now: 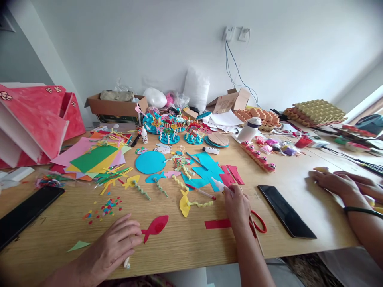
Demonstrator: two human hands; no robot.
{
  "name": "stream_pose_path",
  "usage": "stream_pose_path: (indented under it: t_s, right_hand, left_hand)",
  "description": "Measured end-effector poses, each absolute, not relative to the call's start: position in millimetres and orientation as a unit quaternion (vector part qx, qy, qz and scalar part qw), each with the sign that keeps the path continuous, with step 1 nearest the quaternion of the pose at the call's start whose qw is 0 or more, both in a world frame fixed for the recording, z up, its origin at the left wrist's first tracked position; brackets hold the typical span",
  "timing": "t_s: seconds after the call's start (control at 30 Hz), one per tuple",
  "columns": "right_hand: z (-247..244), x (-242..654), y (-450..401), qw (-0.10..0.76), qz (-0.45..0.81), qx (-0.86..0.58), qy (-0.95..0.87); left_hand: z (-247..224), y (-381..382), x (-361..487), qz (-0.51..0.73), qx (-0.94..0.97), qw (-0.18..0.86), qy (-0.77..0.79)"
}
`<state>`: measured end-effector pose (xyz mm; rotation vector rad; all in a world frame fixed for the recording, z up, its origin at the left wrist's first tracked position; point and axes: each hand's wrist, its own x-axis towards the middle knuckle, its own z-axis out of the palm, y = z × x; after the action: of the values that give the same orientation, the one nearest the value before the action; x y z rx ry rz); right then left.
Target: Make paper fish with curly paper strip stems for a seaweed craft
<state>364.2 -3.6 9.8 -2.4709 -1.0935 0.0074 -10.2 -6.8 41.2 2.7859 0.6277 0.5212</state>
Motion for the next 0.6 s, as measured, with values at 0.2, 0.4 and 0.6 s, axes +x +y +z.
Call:
stream_pose_path:
  t_s: [0.2,0.4,0.6]
  right_hand:
    - [4,353,-1,0.164,-0.03,-0.899,-0.405]
    - [14,349,-6,0.174,-0.074,-0.893,-0.408]
    - [50,321,-40,0.298,-0.105,-0.834,-0.453]
  left_hand:
    - [28,-9,-22,0.147,0.956,0.105,0.23]
    - [34,2,-30,0.127,0.954,0.101,0.254]
    - [46,16,-42,0.087,0.957,0.121,0.249]
